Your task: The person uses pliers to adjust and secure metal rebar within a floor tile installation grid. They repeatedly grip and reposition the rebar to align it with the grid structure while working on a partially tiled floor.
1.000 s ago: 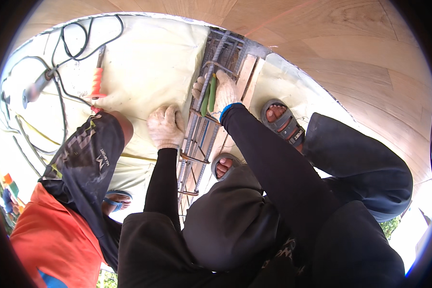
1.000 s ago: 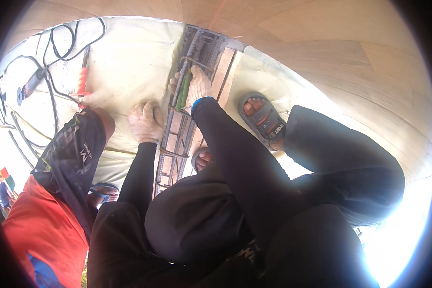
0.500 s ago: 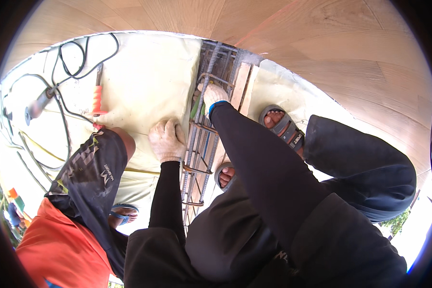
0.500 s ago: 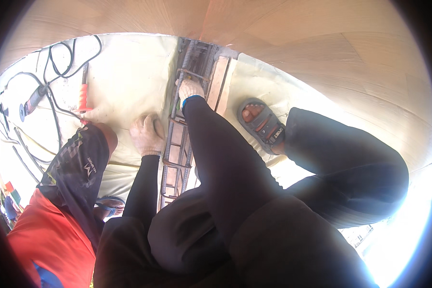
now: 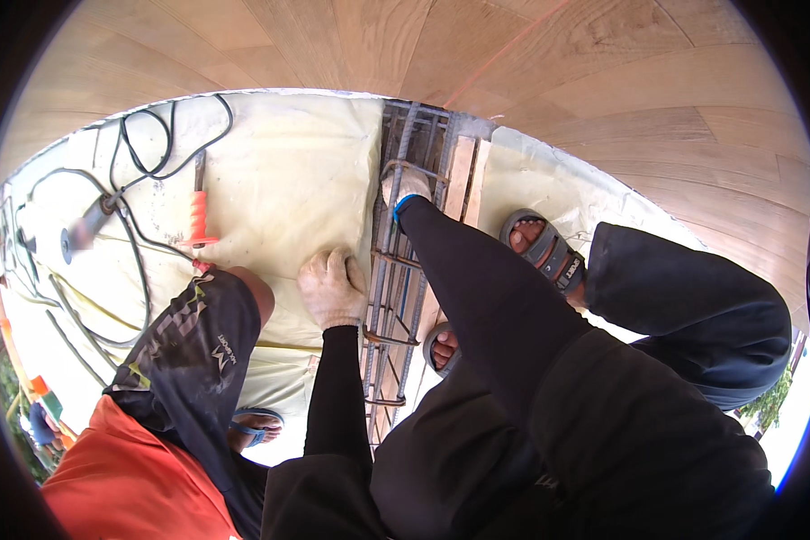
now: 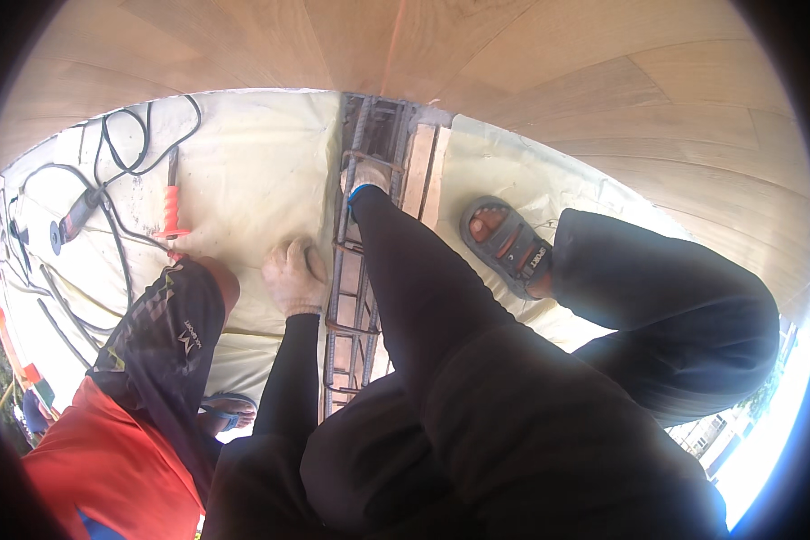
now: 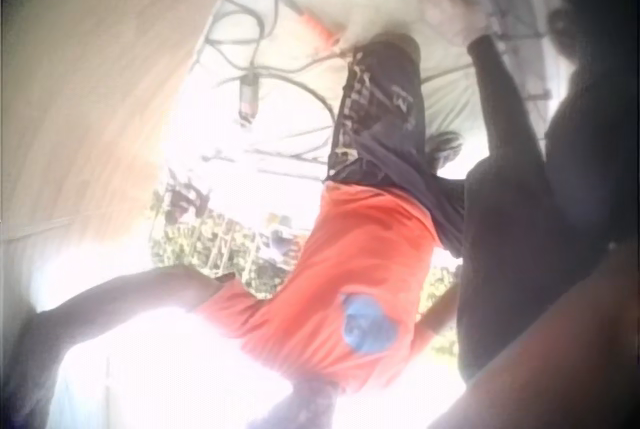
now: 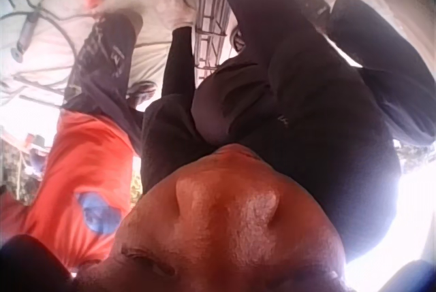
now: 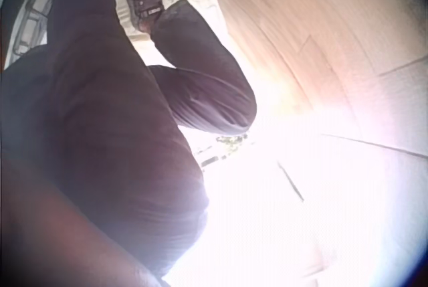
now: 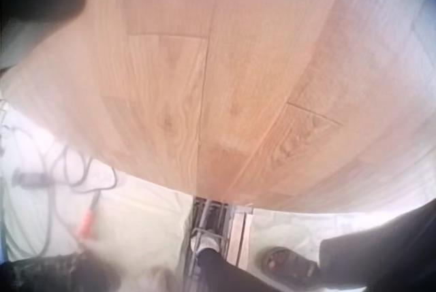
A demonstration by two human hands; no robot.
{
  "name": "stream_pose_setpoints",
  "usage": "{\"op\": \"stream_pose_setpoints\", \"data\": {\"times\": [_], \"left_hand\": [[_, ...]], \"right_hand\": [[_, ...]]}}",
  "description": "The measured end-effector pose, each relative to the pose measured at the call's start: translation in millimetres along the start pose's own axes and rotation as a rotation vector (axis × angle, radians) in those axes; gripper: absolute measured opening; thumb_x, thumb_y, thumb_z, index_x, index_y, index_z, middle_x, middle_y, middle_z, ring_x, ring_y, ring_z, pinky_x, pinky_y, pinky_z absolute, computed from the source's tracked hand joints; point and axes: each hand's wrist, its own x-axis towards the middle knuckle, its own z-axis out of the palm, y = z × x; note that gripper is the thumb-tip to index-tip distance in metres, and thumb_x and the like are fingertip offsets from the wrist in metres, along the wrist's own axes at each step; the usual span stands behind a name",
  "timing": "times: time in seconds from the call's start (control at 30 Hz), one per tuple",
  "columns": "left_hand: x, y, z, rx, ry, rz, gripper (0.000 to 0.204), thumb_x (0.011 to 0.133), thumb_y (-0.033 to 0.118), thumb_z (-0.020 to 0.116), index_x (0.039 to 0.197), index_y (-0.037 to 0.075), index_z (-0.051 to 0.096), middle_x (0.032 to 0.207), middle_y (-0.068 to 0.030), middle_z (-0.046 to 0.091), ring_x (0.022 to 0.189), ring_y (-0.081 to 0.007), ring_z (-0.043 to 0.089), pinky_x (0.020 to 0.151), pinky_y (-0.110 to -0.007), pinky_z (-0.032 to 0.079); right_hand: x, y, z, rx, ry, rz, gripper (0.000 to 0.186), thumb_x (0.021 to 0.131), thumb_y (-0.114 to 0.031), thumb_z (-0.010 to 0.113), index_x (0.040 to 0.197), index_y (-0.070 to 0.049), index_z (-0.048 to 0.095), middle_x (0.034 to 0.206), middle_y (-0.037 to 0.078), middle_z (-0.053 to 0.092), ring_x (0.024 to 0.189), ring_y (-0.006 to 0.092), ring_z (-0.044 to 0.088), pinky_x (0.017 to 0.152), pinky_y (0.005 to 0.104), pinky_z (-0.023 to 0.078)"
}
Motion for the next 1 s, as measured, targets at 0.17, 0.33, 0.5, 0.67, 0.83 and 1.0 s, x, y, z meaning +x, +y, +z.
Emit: {"op": "stream_pose_setpoints", "data": {"times": [0.17, 0.33, 0.5, 0.67, 0.83, 1.0], "left_hand": [[3.0, 0.1, -5.1, 0.022, 0.065, 0.025, 0.020, 0.090, 0.017, 0.075, 0.110, 0.018, 0.070, 0.107, -0.0078, 0.070, 0.098, -0.0367, 0.067, 0.087, -0.052, 0.053], [6.9, 7.0, 1.2, 0.011, 0.063, 0.041, 0.020, 0.091, 0.017, 0.075, 0.110, 0.019, 0.069, 0.108, -0.0071, 0.070, 0.098, -0.0359, 0.067, 0.087, -0.052, 0.053], [5.6, 10.4, 3.7, 0.006, 0.015, 0.013, 0.021, 0.092, 0.017, 0.075, 0.112, 0.019, 0.070, 0.111, -0.0095, 0.070, 0.103, -0.0381, 0.066, 0.090, -0.052, 0.053], [-1.6, -2.9, 0.4, 0.030, -0.004, -0.024, 0.022, 0.092, 0.018, 0.075, 0.114, 0.020, 0.072, 0.113, -0.0105, 0.071, 0.106, -0.0391, 0.066, 0.092, -0.053, 0.052], [0.1, 2.6, -2.5, 0.055, -0.013, -0.020, 0.023, 0.091, 0.018, 0.075, 0.113, 0.020, 0.072, 0.113, -0.0101, 0.070, 0.107, -0.0384, 0.065, 0.092, -0.053, 0.052], [4.8, 10.0, 6.6, 0.007, -0.002, -0.006, 0.023, 0.091, 0.017, 0.075, 0.114, 0.020, 0.072, 0.114, -0.0095, 0.070, 0.107, -0.0380, 0.065, 0.093, -0.053, 0.052]], "right_hand": [[-29.2, -19.5, -26.6, 0.013, 0.003, -0.010, 0.034, 0.097, -0.021, 0.058, 0.111, -0.005, 0.084, 0.122, 0.023, 0.079, 0.115, 0.0457, 0.075, 0.098, 0.0530, 0.062], [1.1, 11.9, 15.5, 0.086, -0.009, 0.027, 0.029, 0.094, -0.022, 0.068, 0.110, -0.003, 0.082, 0.121, 0.023, 0.080, 0.114, 0.0395, 0.078, 0.095, 0.0461, 0.063], [14.2, 4.1, 30.7, 0.023, 0.064, 0.028, 0.027, 0.101, -0.019, 0.061, 0.108, -0.003, 0.082, 0.118, 0.023, 0.081, 0.113, 0.0379, 0.079, 0.092, 0.0439, 0.064], [-11.7, -16.5, -4.1, -0.314, -0.103, -0.165, 0.031, 0.105, -0.015, 0.053, 0.112, -0.009, 0.083, 0.111, 0.014, 0.083, 0.108, 0.0312, 0.078, 0.087, 0.0428, 0.063], [-5.2, -10.1, -0.6, -0.086, -0.015, -0.077, 0.030, 0.104, -0.014, 0.055, 0.115, -0.008, 0.082, 0.117, 0.016, 0.082, 0.108, 0.0339, 0.078, 0.088, 0.0444, 0.063], [53.2, 68.1, 48.6, -0.097, 0.021, -0.134, 0.028, 0.110, -0.019, 0.052, 0.115, -0.006, 0.077, 0.119, 0.014, 0.080, 0.109, 0.0309, 0.077, 0.090, 0.0414, 0.061]]}}
